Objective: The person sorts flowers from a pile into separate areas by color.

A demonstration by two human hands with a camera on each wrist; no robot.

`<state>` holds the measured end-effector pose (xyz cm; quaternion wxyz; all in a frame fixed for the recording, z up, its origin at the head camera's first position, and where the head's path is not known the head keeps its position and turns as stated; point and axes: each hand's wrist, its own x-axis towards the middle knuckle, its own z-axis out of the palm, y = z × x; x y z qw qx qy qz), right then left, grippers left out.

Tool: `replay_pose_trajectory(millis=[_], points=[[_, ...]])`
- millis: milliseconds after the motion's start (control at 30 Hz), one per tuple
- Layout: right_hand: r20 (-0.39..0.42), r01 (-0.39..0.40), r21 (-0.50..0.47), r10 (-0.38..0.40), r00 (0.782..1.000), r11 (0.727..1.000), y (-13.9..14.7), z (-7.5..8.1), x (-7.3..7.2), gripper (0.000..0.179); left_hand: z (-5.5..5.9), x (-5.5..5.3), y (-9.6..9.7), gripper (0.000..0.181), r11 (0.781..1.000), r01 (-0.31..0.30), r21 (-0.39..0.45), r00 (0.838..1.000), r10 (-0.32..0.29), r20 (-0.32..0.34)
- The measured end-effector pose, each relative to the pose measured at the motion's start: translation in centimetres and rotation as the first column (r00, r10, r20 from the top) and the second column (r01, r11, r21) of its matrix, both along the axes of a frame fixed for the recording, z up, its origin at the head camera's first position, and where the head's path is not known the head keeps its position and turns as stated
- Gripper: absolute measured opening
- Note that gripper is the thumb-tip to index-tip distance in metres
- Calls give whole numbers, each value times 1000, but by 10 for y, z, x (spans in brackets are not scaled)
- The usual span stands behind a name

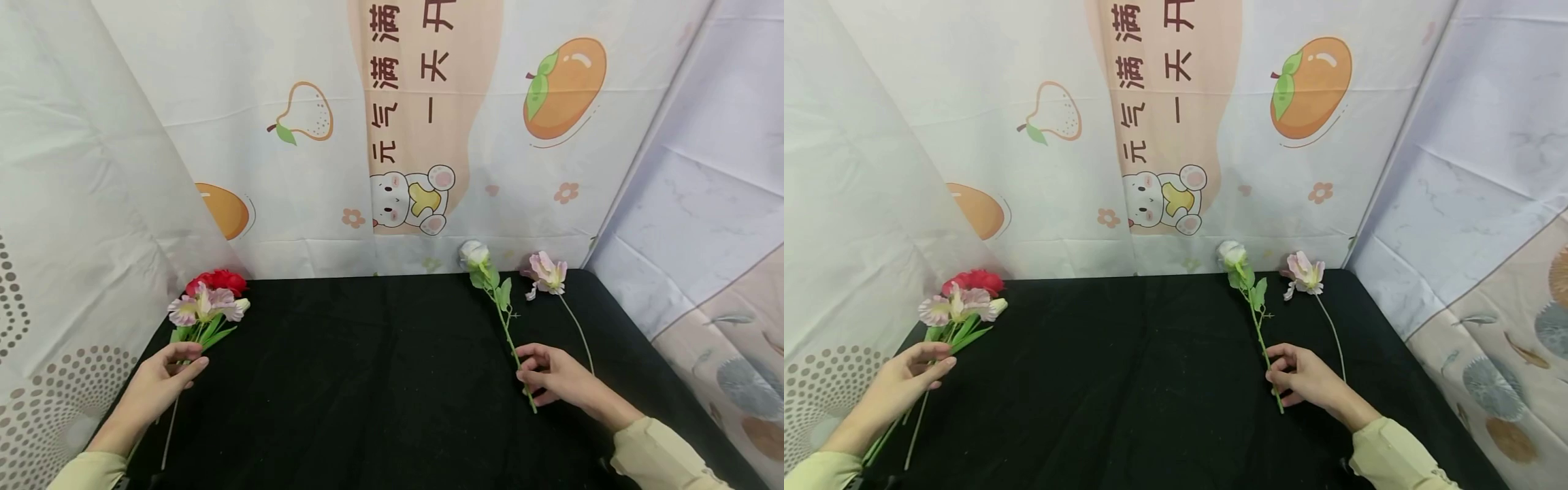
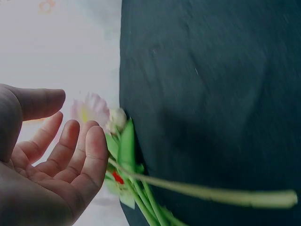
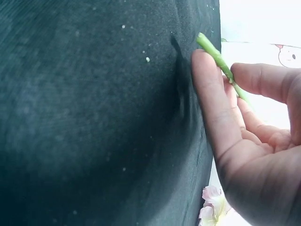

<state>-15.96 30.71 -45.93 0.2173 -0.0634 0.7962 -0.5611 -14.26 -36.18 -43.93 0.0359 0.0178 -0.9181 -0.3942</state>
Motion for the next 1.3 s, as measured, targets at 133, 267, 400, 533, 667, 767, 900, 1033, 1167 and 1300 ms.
replay_pose_trajectory(millis=[133, 267, 400, 533, 667, 767, 900, 1033, 1167, 1300], points=[[10, -5, 18, 4, 1000, 1000, 2, 0, 2, 52, -3, 2, -12, 53, 1000, -1, -20, 1000, 1, 18], [15, -7, 39, 6, 1000, 999, 2, 0, 3, 54, -7, 2, -21, 51, 1000, -8, -30, 999, 9, 33], [20, 5, 48, -6, 1000, 999, 2, 0, 1, 55, -9, 1, -29, 53, 999, -15, -30, 997, 17, 69], [4, 11, 50, -11, 1000, 999, 3, -2, -1, 55, -11, 1, -36, 54, 999, -16, -35, 994, 19, 104], [0, 15, 53, -15, 1000, 998, 4, -3, -1, 55, -15, 0, -42, 57, 998, -18, -54, 990, 26, 139], [2, 21, 56, -21, 1000, 998, 5, -4, -1, 55, -17, -2, -45, 58, 998, -10, -63, 986, 20, 166], [-7, 26, 64, -26, 1000, 998, 5, -4, 0, 55, -17, -4, -47, 53, 994, 10, -111, 990, 6, 142], [-13, 24, 71, -23, 1000, 997, 6, -4, 0, 54, -15, -5, -50, 46, 975, 10, -221, 997, 8, 81], [-14, 24, 79, -23, 1000, 997, 6, -3, 1, 55, -13, -5, -54, 45, 962, 17, -274, 997, 5, 78], [-11, 29, 84, -28, 1000, 996, 6, -3, 1, 55, -15, -4, -59, 45, 959, 33, -282, 996, -10, 84]])
